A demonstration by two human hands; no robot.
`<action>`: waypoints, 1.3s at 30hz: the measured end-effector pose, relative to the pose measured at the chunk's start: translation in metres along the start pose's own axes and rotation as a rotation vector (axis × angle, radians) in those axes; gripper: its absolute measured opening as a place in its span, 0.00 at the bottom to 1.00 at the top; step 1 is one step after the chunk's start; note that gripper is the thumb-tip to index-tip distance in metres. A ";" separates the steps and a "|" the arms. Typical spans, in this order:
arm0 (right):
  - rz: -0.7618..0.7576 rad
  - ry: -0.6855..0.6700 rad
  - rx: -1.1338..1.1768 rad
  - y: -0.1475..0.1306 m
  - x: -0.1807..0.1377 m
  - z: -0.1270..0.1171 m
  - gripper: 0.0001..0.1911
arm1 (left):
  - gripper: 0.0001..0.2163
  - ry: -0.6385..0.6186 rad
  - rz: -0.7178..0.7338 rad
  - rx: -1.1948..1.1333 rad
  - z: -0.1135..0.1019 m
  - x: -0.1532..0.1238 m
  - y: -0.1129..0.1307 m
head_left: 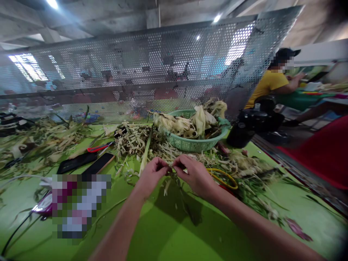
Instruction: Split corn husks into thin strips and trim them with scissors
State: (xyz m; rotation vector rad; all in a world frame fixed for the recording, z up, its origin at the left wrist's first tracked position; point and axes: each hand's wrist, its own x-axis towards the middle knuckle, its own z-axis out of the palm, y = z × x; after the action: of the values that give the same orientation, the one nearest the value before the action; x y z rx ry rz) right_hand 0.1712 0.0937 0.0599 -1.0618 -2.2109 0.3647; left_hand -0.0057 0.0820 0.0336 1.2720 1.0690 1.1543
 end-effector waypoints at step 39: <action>0.199 0.045 0.461 0.001 -0.003 0.006 0.05 | 0.06 0.223 0.437 0.514 0.013 -0.012 0.012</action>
State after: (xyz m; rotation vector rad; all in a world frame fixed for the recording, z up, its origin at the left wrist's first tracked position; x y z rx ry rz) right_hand 0.1689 0.0926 0.0536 -1.0163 -1.8565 0.8805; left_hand 0.0051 0.0675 0.0457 1.8792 1.3488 1.4239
